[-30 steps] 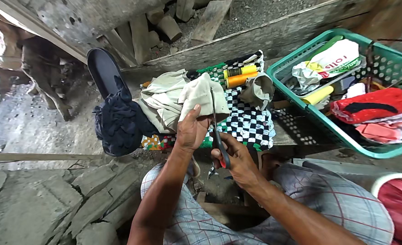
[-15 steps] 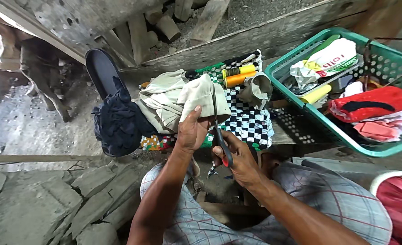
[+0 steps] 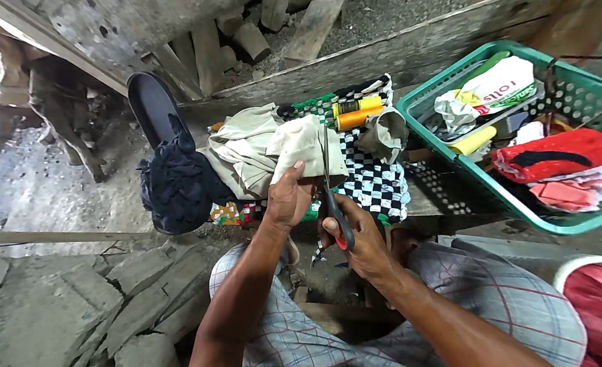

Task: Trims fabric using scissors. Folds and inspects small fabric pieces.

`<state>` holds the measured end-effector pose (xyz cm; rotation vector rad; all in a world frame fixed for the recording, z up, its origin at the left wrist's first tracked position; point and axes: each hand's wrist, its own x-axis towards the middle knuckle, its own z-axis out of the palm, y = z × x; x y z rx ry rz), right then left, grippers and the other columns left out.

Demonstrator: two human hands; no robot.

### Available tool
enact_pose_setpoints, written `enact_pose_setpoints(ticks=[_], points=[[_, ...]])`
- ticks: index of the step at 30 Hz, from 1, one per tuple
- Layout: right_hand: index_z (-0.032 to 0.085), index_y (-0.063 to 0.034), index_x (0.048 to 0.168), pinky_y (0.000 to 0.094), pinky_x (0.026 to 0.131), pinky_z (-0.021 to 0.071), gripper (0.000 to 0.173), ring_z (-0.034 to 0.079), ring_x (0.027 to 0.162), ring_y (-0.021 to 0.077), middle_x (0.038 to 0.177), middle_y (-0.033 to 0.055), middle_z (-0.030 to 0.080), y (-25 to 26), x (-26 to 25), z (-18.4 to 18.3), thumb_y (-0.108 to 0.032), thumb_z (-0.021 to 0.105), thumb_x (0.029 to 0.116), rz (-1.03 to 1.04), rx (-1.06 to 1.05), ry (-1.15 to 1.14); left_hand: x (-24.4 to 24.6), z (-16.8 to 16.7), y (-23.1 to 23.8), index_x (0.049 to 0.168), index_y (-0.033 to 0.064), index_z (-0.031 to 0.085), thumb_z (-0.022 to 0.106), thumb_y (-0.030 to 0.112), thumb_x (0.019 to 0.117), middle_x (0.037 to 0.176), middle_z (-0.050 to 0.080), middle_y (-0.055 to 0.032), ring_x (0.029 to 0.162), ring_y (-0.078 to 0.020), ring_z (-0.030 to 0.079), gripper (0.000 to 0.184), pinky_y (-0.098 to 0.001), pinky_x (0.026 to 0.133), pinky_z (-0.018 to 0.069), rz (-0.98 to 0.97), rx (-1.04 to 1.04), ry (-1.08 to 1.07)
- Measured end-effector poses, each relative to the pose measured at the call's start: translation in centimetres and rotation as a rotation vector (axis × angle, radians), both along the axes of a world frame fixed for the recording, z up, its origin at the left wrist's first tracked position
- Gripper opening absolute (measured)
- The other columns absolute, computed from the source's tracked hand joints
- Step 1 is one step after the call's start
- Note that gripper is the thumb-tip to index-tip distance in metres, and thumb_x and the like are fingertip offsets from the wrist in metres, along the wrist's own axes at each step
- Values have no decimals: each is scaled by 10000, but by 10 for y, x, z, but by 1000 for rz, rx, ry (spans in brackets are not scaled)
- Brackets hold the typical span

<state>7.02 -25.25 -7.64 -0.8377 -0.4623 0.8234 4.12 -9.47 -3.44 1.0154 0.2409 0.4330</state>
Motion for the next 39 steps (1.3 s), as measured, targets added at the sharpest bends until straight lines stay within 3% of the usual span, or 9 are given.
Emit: enact_pose_setpoints(ticks=[12, 18, 27, 34, 39], points=[[532, 24, 1375, 261, 577, 559, 626, 610, 656, 130, 913, 85, 645, 0, -4, -1, -341, 762, 922, -27, 17, 22, 1, -1, -1, 1317, 119, 564, 421, 259, 1070, 1276, 650, -104, 1179, -221, 633, 318, -450, 1018, 526, 6, 5, 4], [529, 12, 1364, 284, 618, 576, 670, 637, 714, 159, 978, 106, 654, 0, 1, 1, -429, 754, 912, -16, 12, 10, 1, -2, -2, 1296, 116, 588, 429, 246, 1071, 1249, 666, -89, 1153, -199, 646, 304, -428, 1010, 532, -4, 9, 3], [554, 18, 1360, 246, 554, 536, 622, 585, 627, 117, 890, 74, 636, 0, -2, 1, -347, 776, 908, -73, -11, 16, 4, -3, -2, 1296, 114, 573, 413, 255, 1073, 1262, 654, -98, 1163, -210, 638, 309, -437, 1004, 532, 7, 3, 6], [548, 13, 1376, 259, 570, 562, 575, 611, 643, 133, 899, 85, 644, 1, -3, 0, -280, 760, 929, -66, -20, 22, 3, -4, -1, 1275, 113, 587, 436, 253, 1068, 1235, 661, -91, 1136, -200, 645, 291, -427, 997, 534, 1, 2, 3], [535, 16, 1369, 284, 621, 575, 648, 634, 709, 160, 954, 106, 651, 0, 0, 1, -378, 769, 910, -52, -4, 14, 1, -2, -3, 1301, 115, 585, 475, 257, 1058, 1252, 664, -90, 1151, -209, 649, 301, -445, 1016, 531, -20, 22, 16]])
